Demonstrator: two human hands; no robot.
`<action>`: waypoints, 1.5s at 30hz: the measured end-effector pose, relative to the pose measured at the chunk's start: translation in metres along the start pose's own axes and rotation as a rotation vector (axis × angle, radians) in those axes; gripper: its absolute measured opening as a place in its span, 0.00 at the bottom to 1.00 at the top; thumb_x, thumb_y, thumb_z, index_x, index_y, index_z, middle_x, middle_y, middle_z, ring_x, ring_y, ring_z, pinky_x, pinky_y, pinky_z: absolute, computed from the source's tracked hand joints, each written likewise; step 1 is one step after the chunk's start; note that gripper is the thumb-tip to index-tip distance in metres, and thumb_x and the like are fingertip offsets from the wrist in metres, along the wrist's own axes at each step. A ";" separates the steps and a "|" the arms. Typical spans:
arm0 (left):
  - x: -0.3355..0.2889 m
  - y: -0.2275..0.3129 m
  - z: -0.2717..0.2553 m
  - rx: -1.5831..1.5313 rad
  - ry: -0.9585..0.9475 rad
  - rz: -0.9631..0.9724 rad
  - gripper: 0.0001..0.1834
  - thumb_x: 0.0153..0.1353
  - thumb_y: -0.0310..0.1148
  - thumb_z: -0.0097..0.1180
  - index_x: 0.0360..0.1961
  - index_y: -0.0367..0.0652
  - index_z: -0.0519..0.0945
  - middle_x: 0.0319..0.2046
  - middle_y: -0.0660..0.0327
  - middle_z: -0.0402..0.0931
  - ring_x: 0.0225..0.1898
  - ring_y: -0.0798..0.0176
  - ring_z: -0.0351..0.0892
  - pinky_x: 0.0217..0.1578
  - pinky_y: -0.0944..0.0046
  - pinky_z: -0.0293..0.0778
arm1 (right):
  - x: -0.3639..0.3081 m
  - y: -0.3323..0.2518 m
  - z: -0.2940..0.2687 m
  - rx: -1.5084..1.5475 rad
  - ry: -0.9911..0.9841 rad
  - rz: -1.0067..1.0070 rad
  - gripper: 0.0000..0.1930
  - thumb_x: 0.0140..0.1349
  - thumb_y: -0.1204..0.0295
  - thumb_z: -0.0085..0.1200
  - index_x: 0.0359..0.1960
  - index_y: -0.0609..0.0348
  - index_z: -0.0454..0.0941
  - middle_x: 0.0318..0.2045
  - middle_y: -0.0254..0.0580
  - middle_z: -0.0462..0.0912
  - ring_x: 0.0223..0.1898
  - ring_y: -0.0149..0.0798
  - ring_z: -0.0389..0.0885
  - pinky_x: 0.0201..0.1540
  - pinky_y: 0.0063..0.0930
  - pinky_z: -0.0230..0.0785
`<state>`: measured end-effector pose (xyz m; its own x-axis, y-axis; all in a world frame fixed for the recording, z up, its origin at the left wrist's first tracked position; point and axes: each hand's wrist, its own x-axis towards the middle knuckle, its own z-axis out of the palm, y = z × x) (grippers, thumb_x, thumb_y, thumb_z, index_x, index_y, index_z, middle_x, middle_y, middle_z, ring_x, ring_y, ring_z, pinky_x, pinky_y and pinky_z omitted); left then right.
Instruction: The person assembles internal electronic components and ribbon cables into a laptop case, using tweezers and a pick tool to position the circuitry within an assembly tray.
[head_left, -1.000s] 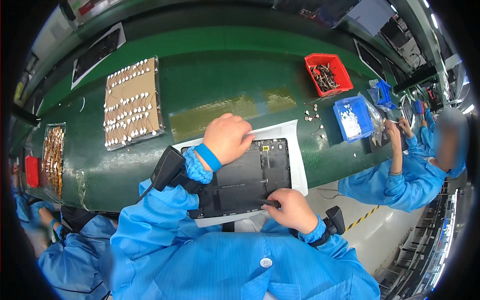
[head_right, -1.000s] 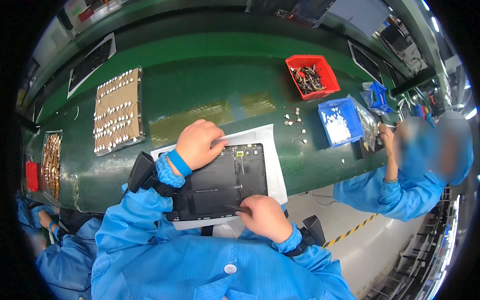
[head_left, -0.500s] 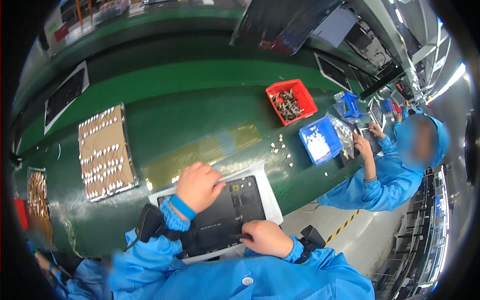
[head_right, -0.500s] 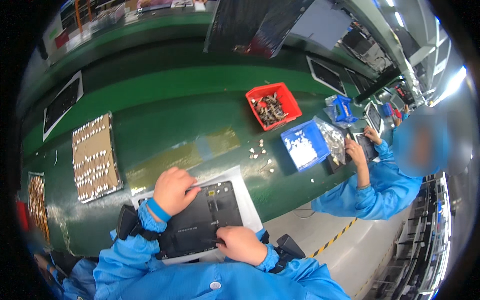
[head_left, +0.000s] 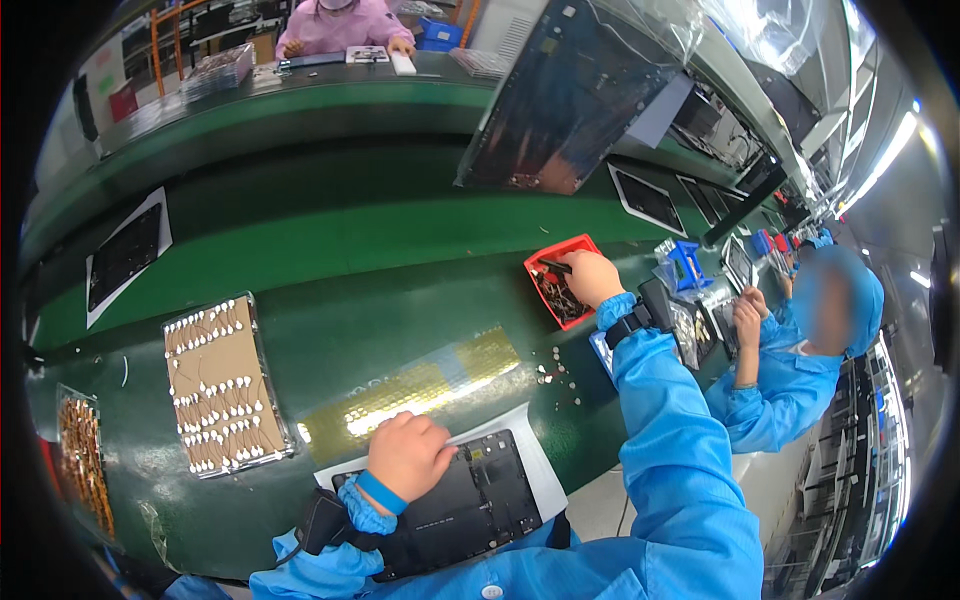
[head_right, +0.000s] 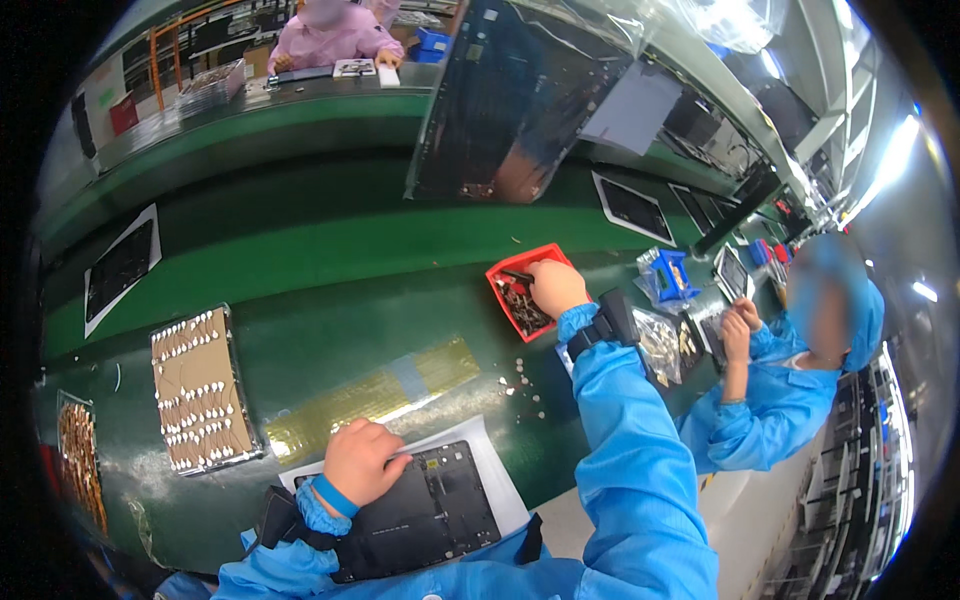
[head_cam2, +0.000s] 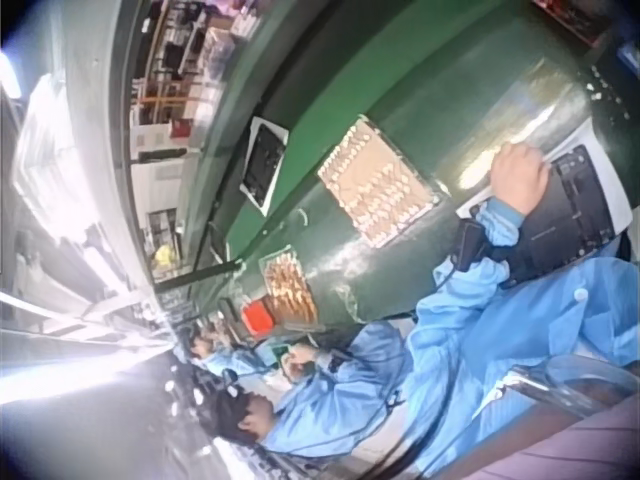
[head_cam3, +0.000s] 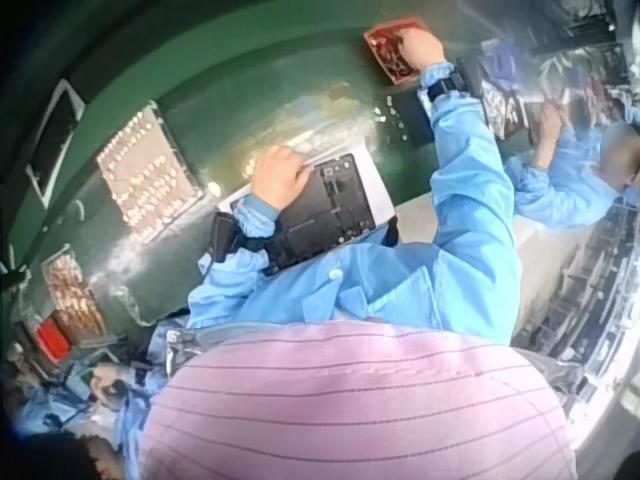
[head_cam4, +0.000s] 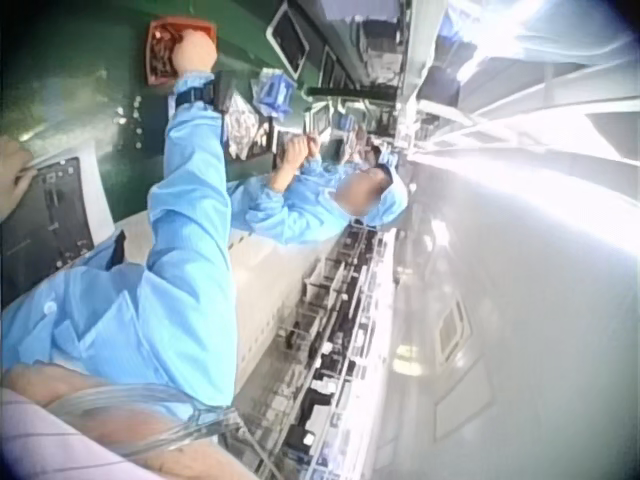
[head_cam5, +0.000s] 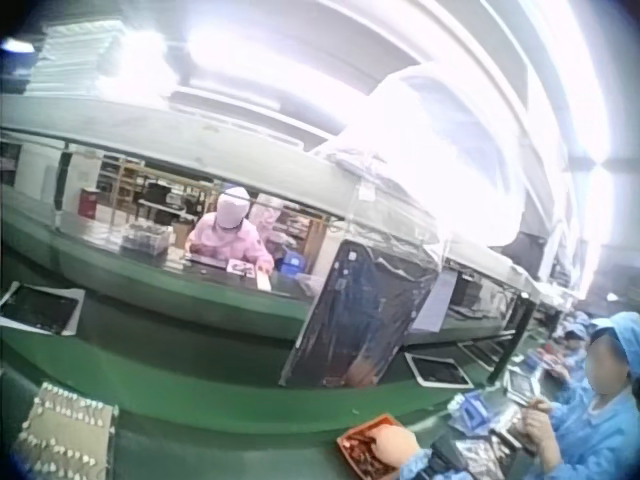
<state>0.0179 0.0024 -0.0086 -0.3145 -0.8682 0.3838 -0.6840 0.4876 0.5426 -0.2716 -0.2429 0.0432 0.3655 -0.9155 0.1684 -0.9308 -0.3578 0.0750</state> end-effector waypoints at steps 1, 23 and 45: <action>-0.001 -0.001 0.001 0.000 0.009 0.013 0.08 0.42 0.35 0.62 0.23 0.45 0.78 0.22 0.61 0.71 0.29 0.55 0.71 0.29 0.57 0.69 | 0.003 -0.001 0.004 -0.023 -0.023 0.011 0.11 0.49 0.70 0.52 0.36 0.52 0.80 0.31 0.46 0.79 0.37 0.49 0.77 0.40 0.40 0.70; -0.004 -0.001 0.000 0.027 -0.009 -0.012 0.08 0.44 0.37 0.60 0.23 0.46 0.77 0.23 0.61 0.71 0.31 0.55 0.71 0.31 0.57 0.68 | -0.014 0.003 -0.026 0.563 0.385 0.226 0.08 0.50 0.72 0.59 0.30 0.63 0.78 0.23 0.44 0.79 0.27 0.39 0.77 0.33 0.30 0.68; -0.003 -0.001 0.000 0.012 0.015 -0.006 0.08 0.43 0.36 0.60 0.23 0.45 0.77 0.23 0.61 0.71 0.31 0.55 0.71 0.30 0.56 0.68 | -0.196 -0.147 -0.018 1.297 -0.218 0.502 0.05 0.53 0.75 0.56 0.28 0.62 0.74 0.22 0.30 0.76 0.25 0.22 0.71 0.27 0.18 0.64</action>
<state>0.0192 0.0049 -0.0105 -0.3011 -0.8695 0.3917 -0.6938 0.4815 0.5356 -0.2060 -0.0078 0.0165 0.0992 -0.9615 -0.2564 -0.3491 0.2077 -0.9138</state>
